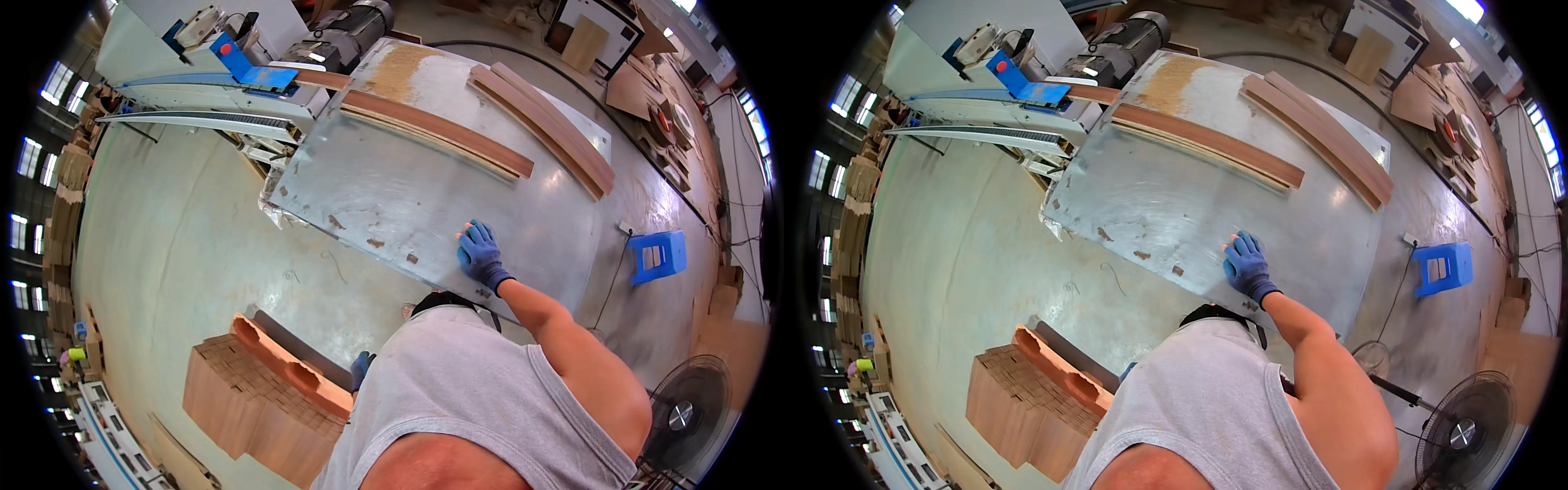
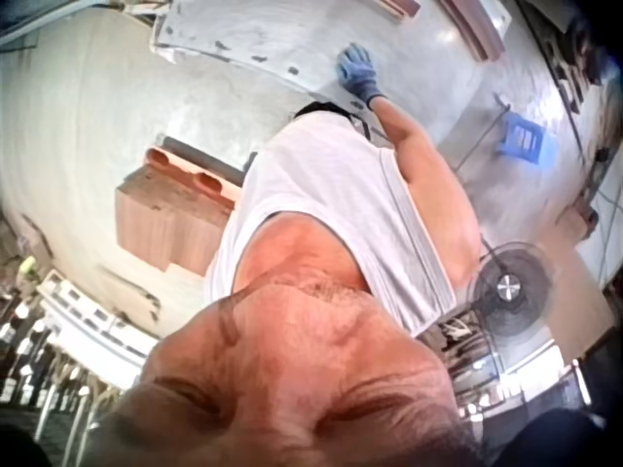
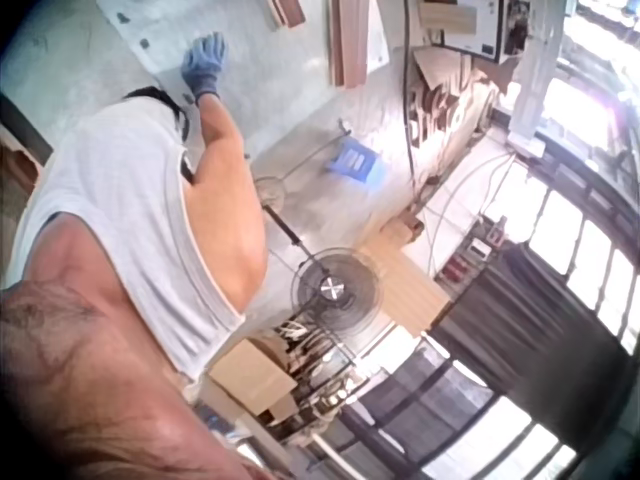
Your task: The person collects wooden planks from a machine workbench, stacks and aligns them on the metal table, and transports the stacks by hand onto a pallet.
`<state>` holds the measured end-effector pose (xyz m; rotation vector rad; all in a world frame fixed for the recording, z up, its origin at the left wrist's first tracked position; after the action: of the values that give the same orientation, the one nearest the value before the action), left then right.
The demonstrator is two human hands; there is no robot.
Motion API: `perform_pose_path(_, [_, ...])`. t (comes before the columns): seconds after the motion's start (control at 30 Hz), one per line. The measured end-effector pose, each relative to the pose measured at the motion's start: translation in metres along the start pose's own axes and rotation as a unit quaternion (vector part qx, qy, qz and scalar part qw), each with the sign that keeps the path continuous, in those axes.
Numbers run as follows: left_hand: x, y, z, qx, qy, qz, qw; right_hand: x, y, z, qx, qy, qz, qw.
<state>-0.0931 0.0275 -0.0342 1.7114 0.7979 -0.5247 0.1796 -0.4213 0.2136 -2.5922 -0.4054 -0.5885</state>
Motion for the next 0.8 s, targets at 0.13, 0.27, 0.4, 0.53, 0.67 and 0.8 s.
perform_pose_path(0.13, [-0.015,0.030,0.006,0.155,-0.021,0.150,0.976,-0.003,0.007,0.003,-0.002,-0.001,0.001,1.000])
perform_pose_path(0.27, [-0.017,0.041,0.004,-0.056,-0.039,0.054,0.996,0.001,0.006,0.005,0.000,-0.006,0.006,1.000])
perform_pose_path(0.4, [-0.012,0.061,0.009,-0.205,-0.016,-0.122,0.971,0.002,0.006,0.003,0.000,-0.007,0.005,1.000])
perform_pose_path(0.53, [-0.011,0.083,0.008,-0.158,0.007,-0.127,0.979,0.003,0.018,0.011,0.045,-0.016,0.043,0.998])
perform_pose_path(0.67, [-0.015,0.093,-0.002,-0.032,-0.009,-0.010,0.999,0.038,0.069,-0.036,-0.046,0.101,0.185,0.976])
perform_pose_path(0.8, [-0.016,0.086,-0.007,-0.059,-0.022,-0.009,0.998,0.081,0.135,-0.088,-0.143,0.069,0.189,0.969])
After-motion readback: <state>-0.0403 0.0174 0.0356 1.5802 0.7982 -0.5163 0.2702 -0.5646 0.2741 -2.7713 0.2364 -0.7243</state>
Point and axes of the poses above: each hand's wrist, its own x-axis towards the middle knuckle, its own z-axis out of the palm, y = z × x, the point moved 5 cm from there along x, towards the middle knuckle, and after that the axes turned 1 degree about x, right-handed, at the moved point
